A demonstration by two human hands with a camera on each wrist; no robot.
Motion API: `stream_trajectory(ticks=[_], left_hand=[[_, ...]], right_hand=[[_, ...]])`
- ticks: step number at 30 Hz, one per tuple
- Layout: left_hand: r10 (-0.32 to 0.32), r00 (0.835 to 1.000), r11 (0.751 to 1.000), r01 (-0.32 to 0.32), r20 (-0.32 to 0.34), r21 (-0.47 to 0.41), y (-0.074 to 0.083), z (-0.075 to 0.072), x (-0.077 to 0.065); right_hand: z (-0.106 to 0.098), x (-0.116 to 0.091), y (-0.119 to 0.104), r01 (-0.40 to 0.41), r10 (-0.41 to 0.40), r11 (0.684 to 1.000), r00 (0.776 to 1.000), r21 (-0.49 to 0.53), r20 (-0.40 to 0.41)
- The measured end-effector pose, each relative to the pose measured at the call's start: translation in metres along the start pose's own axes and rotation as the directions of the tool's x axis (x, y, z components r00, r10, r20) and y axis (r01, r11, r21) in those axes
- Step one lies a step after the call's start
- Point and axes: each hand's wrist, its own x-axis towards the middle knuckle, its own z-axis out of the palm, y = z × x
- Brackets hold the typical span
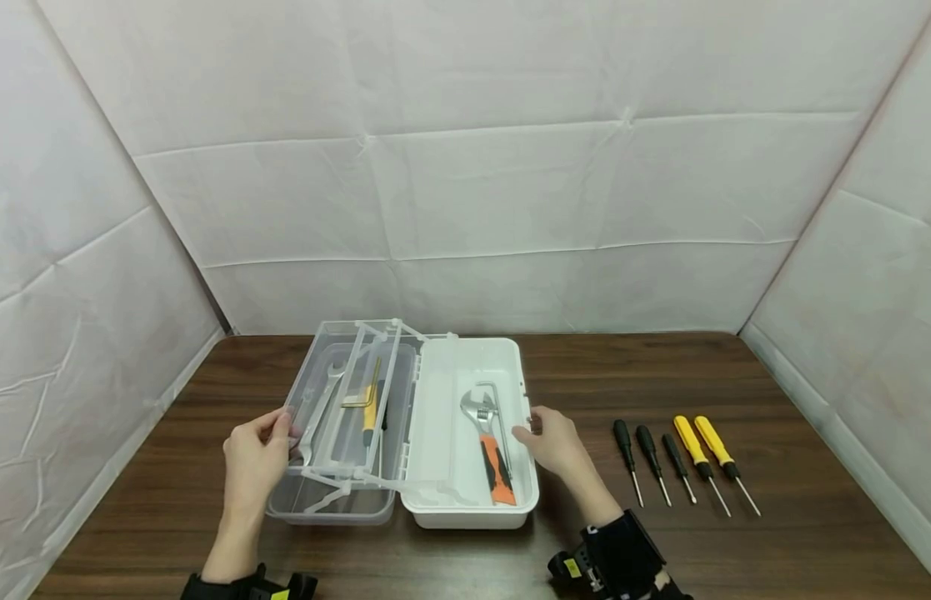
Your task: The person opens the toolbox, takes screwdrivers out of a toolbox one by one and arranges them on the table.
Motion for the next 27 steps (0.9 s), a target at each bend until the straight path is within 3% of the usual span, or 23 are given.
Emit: stream_trajectory(ticks=[27], left_hand=[[-0.015,1.000,1.000,0.015,0.014,0.000,0.005,-0.002,-0.002]], right_hand=[[0.016,0.000,0.013,0.009,0.013,0.985,0.992,0.172,-0.125]])
